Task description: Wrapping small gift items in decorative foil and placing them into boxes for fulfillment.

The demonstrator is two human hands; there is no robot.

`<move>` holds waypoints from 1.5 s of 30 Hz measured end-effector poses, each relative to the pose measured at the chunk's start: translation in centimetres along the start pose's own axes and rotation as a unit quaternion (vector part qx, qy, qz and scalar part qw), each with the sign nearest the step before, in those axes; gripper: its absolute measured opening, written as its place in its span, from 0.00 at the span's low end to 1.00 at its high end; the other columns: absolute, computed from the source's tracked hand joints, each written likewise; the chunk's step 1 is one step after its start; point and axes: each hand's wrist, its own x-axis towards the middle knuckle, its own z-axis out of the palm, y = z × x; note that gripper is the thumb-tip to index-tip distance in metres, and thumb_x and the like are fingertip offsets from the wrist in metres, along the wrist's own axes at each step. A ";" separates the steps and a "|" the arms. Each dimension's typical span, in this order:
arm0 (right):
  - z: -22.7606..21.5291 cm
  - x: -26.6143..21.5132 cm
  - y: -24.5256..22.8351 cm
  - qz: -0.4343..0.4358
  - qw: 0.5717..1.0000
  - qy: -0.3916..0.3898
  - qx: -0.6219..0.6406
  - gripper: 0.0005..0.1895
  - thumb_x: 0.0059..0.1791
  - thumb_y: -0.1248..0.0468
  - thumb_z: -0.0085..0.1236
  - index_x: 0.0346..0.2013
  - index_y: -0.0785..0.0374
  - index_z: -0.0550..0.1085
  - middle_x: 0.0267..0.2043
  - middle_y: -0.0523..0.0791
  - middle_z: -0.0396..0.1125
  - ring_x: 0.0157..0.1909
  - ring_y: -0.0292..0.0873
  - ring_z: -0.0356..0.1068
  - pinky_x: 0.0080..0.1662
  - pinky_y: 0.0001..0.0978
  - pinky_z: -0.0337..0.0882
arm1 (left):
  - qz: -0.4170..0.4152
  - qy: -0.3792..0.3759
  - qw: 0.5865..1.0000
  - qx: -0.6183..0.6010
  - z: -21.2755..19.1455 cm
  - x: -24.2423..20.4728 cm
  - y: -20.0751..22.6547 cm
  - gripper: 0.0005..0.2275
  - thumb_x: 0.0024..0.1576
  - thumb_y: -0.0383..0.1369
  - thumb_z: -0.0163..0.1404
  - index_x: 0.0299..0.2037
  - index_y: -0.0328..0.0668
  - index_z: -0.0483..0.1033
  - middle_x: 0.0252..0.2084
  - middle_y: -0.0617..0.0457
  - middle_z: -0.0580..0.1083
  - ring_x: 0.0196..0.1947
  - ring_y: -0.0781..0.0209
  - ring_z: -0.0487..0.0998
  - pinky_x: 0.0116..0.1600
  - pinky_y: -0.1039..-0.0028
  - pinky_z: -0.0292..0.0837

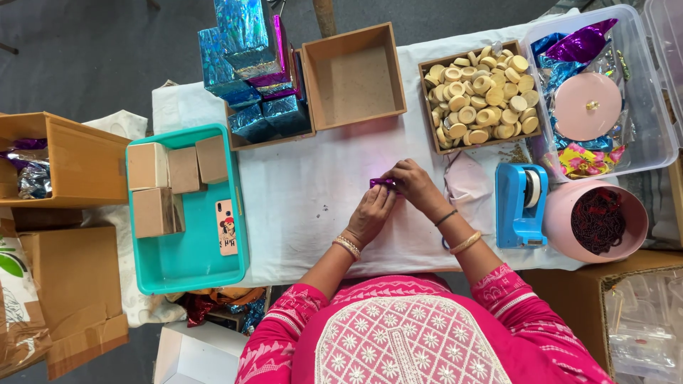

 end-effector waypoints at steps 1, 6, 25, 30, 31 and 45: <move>-0.1 -0.2 -0.7 0.000 1.000 0.000 0.000 0.12 0.41 0.72 0.62 0.39 0.60 0.80 0.39 0.45 0.72 0.44 0.50 0.69 0.48 0.40 0.74 | 0.000 0.000 1.000 0.000 0.1 -0.2 0.0 0.16 0.57 0.25 0.48 0.55 0.28 0.73 0.53 0.36 0.73 0.57 0.44 0.73 0.64 0.62 0.71; 0.5 -1.7 -2.1 0.001 0.997 0.062 -0.043 0.11 0.43 0.72 0.62 0.39 0.60 0.80 0.38 0.45 0.70 0.45 0.51 0.69 0.48 0.40 0.73 | -0.101 0.060 0.976 -0.184 2.8 -2.3 0.0 0.17 0.59 0.19 0.49 0.58 0.32 0.67 0.54 0.39 0.73 0.58 0.43 0.74 0.64 0.60 0.72; 1.9 -3.6 -0.9 0.057 0.981 0.131 0.134 0.13 0.43 0.79 0.59 0.40 0.64 0.74 0.42 0.46 0.68 0.37 0.39 0.70 0.37 0.29 0.72 | -0.223 0.052 0.942 -0.245 -2.3 0.7 0.0 0.17 0.54 0.19 0.52 0.54 0.40 0.74 0.52 0.46 0.73 0.60 0.43 0.70 0.64 0.61 0.69; 2.7 -4.2 -0.4 0.049 0.981 0.141 0.125 0.13 0.44 0.79 0.58 0.41 0.65 0.73 0.44 0.47 0.68 0.35 0.39 0.69 0.37 0.30 0.72 | -0.204 0.055 0.946 -0.247 -2.4 1.0 -0.1 0.17 0.54 0.17 0.51 0.52 0.40 0.75 0.48 0.48 0.74 0.57 0.46 0.73 0.60 0.63 0.74; 2.6 -4.2 -0.5 0.049 0.981 0.141 0.125 0.13 0.44 0.79 0.58 0.41 0.65 0.73 0.44 0.47 0.68 0.35 0.39 0.69 0.37 0.30 0.72 | -0.203 0.055 0.946 -0.247 -2.3 0.9 -0.1 0.17 0.54 0.17 0.51 0.52 0.40 0.75 0.48 0.48 0.74 0.57 0.46 0.73 0.60 0.63 0.74; 0.8 -4.6 -1.1 -0.094 0.990 0.095 0.036 0.15 0.40 0.73 0.64 0.40 0.63 0.76 0.47 0.48 0.70 0.59 0.52 0.68 0.61 0.44 0.70 | -0.166 0.038 0.959 -0.226 -2.1 0.3 -0.7 0.15 0.50 0.18 0.54 0.45 0.45 0.80 0.48 0.50 0.73 0.57 0.45 0.72 0.55 0.63 0.76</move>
